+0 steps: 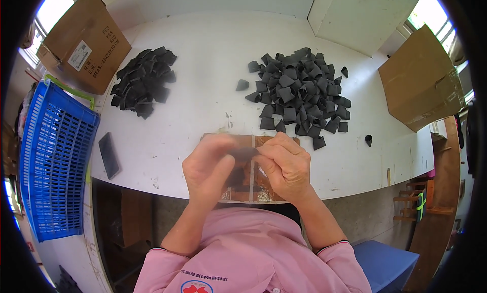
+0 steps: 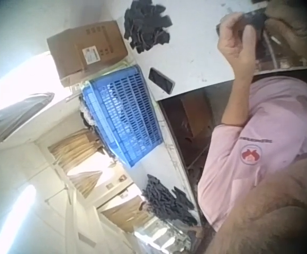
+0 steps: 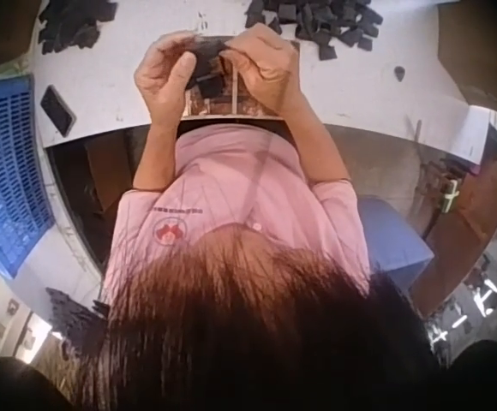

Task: Cleaning and trimming the edges of small black rubber pieces using a handheld scraper tool at a production workbench.

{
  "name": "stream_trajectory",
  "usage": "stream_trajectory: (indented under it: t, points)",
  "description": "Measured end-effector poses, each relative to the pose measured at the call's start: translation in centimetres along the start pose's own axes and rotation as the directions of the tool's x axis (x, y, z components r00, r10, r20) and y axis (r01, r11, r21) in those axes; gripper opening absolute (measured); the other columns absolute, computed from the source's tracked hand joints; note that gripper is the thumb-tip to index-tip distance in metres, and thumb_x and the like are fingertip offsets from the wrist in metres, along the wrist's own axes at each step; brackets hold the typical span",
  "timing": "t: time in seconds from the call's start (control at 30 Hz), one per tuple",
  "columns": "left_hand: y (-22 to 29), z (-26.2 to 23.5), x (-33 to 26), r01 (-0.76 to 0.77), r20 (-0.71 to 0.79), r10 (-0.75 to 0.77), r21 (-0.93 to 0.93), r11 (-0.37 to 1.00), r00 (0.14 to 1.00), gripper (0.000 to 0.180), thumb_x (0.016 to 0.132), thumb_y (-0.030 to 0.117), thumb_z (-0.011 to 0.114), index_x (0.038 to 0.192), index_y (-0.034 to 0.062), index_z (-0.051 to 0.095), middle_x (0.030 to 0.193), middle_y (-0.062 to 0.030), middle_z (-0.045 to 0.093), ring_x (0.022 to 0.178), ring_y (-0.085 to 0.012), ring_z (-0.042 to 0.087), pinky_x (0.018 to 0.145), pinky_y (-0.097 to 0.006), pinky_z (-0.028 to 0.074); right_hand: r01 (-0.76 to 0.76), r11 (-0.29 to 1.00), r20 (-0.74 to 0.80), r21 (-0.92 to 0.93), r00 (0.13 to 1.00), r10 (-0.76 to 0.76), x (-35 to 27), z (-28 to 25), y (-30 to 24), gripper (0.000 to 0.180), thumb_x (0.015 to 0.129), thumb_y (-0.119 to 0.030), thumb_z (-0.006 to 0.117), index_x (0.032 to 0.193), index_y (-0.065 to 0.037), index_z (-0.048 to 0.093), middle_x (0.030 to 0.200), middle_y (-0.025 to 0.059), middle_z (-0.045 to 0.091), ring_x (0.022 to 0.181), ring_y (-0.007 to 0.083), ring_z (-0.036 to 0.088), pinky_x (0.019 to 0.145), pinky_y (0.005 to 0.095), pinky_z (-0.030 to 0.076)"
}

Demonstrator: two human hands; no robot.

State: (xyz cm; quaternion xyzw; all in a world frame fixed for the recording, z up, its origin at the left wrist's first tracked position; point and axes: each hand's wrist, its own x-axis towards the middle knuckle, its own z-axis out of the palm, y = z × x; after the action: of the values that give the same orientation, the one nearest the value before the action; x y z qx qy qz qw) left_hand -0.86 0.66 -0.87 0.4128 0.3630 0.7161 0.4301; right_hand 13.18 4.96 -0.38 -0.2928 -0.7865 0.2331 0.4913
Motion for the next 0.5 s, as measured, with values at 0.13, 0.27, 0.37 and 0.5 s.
stream_trajectory:
  t: [0.13, 0.27, 0.37, 0.5]
  points:
    - [0.7, -0.4, 1.7, -0.153, 0.247, 0.063, 0.367, 0.918, 0.967, 0.009, 0.076, 0.003, 0.062, 0.085, -0.0004, 0.061, 0.079, -0.0076, 0.057, 0.075, -0.0122, 0.051, 0.065, -0.023, 0.041, -0.005, 1.000, -0.014, -0.007, 1.000, 0.005, 0.2, 0.2, -0.1, 0.010, 0.068, 0.000, 0.064, 0.077, -0.001, 0.060, 0.069, 0.0077, 0.055, 0.060, 0.0209, 0.052, 0.051, 0.0292, 0.042]
    - [1.6, -0.8, 2.1, -0.273, 0.280, 0.146, 0.494, 0.826, 0.949, 0.014, 0.069, -0.002, 0.062, 0.083, 0.0021, 0.061, 0.076, -0.0065, 0.057, 0.067, -0.0166, 0.055, 0.057, -0.025, 0.043, -0.122, 0.986, 0.066, 0.112, 0.991, 0.115, 0.8, 0.2, -0.8, 0.011, 0.069, 0.001, 0.064, 0.079, 0.000, 0.061, 0.069, 0.0077, 0.055, 0.059, 0.0211, 0.053, 0.051, 0.0282, 0.042]
    - [1.4, -0.3, 1.9, -0.421, 0.325, 0.285, 0.509, 0.751, 0.902, 0.011, 0.071, 0.002, 0.065, 0.081, 0.0029, 0.062, 0.073, -0.0064, 0.058, 0.062, -0.0146, 0.053, 0.053, -0.024, 0.041, -0.083, 0.996, 0.073, 0.024, 0.994, 0.081, 0.4, -0.2, -0.9, 0.012, 0.070, 0.000, 0.064, 0.081, 0.000, 0.061, 0.069, 0.0081, 0.055, 0.058, 0.0206, 0.053, 0.049, 0.0278, 0.041]
    - [-1.2, -0.9, 0.9, -0.337, 0.237, 0.272, 0.305, 0.891, 0.933, 0.008, 0.074, 0.007, 0.065, 0.081, 0.0031, 0.062, 0.073, -0.0060, 0.058, 0.059, -0.0121, 0.051, 0.049, -0.022, 0.038, 0.010, 0.997, 0.021, -0.071, 1.000, -0.008, -0.1, 0.4, -1.6, 0.011, 0.069, 0.000, 0.064, 0.079, 0.000, 0.061, 0.067, 0.0081, 0.054, 0.056, 0.0209, 0.051, 0.048, 0.0286, 0.040]
